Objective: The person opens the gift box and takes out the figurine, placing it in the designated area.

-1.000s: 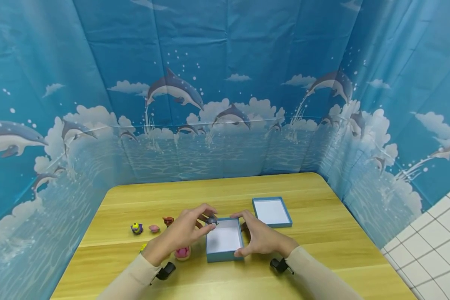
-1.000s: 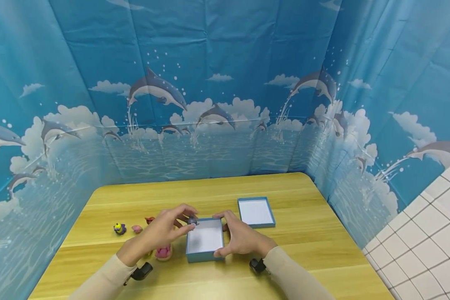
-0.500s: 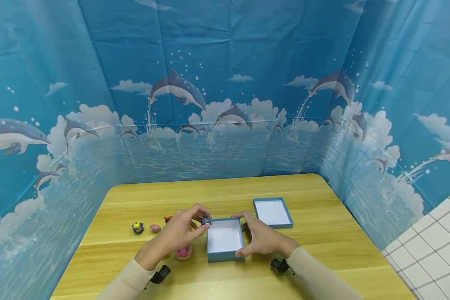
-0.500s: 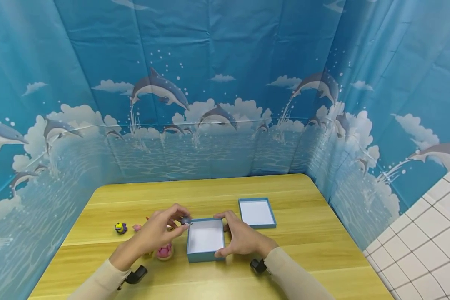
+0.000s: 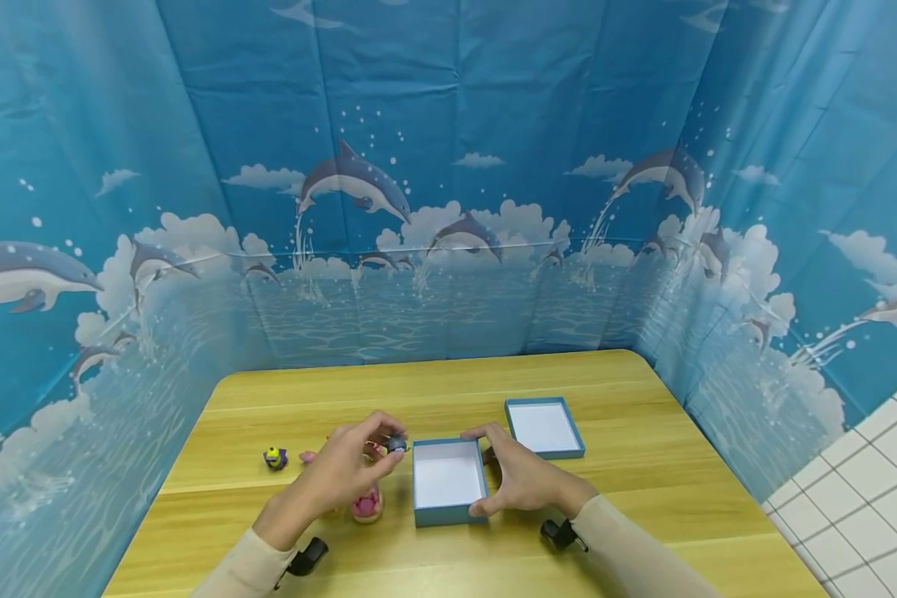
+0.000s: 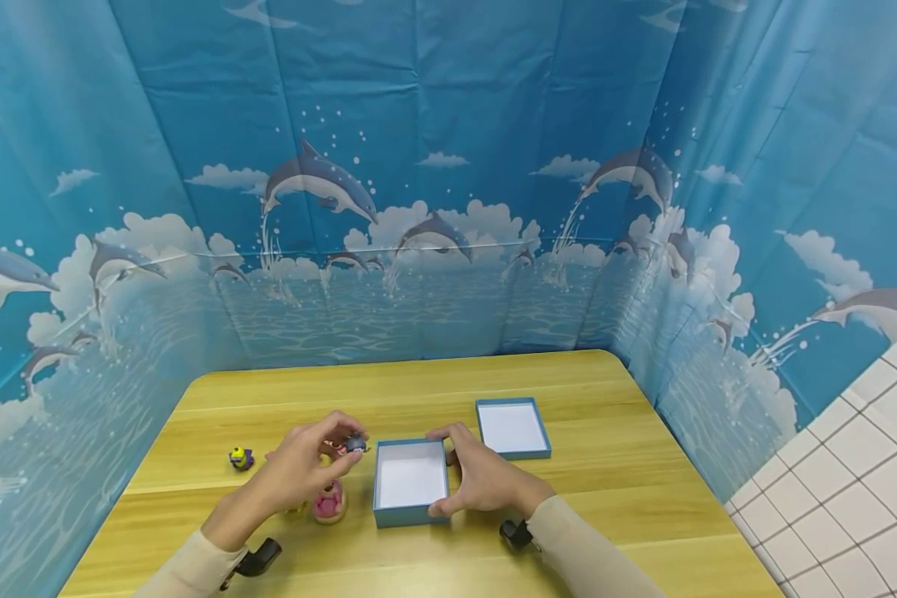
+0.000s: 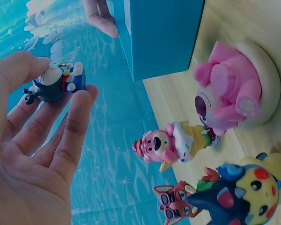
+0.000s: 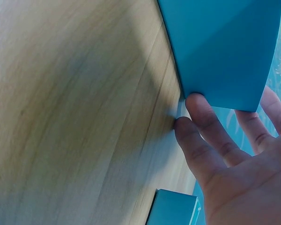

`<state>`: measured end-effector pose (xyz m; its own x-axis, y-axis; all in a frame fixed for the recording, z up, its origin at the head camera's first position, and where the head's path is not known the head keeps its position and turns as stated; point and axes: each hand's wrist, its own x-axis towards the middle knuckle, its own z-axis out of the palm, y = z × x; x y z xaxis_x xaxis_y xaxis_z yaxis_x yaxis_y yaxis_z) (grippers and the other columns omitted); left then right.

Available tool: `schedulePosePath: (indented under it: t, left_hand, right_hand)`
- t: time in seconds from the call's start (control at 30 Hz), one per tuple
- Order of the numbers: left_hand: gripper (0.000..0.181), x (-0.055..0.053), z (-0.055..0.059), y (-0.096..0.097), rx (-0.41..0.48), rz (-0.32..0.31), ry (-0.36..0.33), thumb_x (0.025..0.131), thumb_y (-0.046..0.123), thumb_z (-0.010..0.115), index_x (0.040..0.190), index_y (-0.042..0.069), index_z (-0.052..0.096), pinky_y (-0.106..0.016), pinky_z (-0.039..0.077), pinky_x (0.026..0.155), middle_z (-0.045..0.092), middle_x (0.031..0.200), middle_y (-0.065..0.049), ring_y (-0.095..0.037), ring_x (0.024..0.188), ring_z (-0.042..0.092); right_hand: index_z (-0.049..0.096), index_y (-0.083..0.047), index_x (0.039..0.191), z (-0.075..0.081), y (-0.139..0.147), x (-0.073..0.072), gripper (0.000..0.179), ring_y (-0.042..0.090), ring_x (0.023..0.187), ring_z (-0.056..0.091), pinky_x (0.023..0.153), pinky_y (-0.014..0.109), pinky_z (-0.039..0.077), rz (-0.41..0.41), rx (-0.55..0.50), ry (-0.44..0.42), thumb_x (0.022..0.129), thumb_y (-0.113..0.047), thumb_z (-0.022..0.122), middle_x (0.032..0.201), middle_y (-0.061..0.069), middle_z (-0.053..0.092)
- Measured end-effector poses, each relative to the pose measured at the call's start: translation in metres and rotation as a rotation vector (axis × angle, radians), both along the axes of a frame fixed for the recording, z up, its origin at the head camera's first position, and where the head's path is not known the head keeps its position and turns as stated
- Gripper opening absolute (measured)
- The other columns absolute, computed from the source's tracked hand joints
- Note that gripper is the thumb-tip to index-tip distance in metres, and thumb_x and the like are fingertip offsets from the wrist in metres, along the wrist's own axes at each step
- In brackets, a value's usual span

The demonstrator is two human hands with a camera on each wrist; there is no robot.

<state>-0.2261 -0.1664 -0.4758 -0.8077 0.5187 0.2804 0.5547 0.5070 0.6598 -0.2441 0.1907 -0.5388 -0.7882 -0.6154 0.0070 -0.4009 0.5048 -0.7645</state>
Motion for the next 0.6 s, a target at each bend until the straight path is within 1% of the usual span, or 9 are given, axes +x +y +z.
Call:
schedulePosePath:
  t: [0.07,0.2,0.3,0.4,0.6]
  left_hand:
    - [0.027,0.001,0.000,-0.002,0.002,0.004,0.014,0.113,0.017,0.080,0.139,0.016,0.072,-0.026,0.071,0.090,0.084,0.125,0.003,-0.010,0.103,0.082]
    - [0.027,0.002,0.000,-0.007,0.009,0.016,0.031,0.113,0.016,0.080,0.138,0.018,0.071,-0.026,0.071,0.089,0.085,0.121,0.004,-0.008,0.100,0.081]
    - [0.026,0.003,0.000,-0.011,0.015,0.030,0.027,0.113,0.016,0.080,0.138,0.021,0.071,-0.027,0.071,0.088,0.085,0.121,0.005,-0.006,0.102,0.081]
    - [0.026,0.004,0.001,-0.016,0.021,0.043,0.025,0.113,0.016,0.080,0.137,0.023,0.071,-0.028,0.072,0.088,0.084,0.122,0.005,-0.008,0.104,0.082]
    - [0.030,0.006,0.002,-0.025,0.016,0.059,0.053,0.111,0.013,0.081,0.139,0.021,0.072,-0.029,0.072,0.089,0.085,0.124,0.002,-0.011,0.107,0.083]
  right_hand:
    - [0.039,-0.013,0.174,0.000,0.000,0.000,0.108,0.032,0.137,0.067,0.118,0.050,0.060,-0.001,-0.003,-0.001,0.091,-0.044,0.101,0.167,0.023,0.046]
    - [0.039,-0.014,0.174,-0.001,0.000,0.000,0.109,0.033,0.137,0.067,0.119,0.051,0.060,-0.002,-0.007,0.002,0.090,-0.043,0.102,0.167,0.021,0.047]
    - [0.039,-0.014,0.173,-0.002,0.000,-0.001,0.109,0.030,0.136,0.067,0.118,0.049,0.060,-0.005,-0.002,0.009,0.089,-0.044,0.102,0.166,0.018,0.048]
    - [0.039,-0.015,0.173,-0.003,0.000,-0.001,0.110,0.028,0.135,0.066,0.118,0.047,0.060,-0.008,0.006,0.015,0.089,-0.046,0.102,0.166,0.016,0.049]
    - [0.039,-0.017,0.174,-0.003,0.001,-0.001,0.111,0.026,0.135,0.067,0.117,0.044,0.061,-0.017,0.010,0.003,0.088,-0.048,0.102,0.166,0.014,0.049]
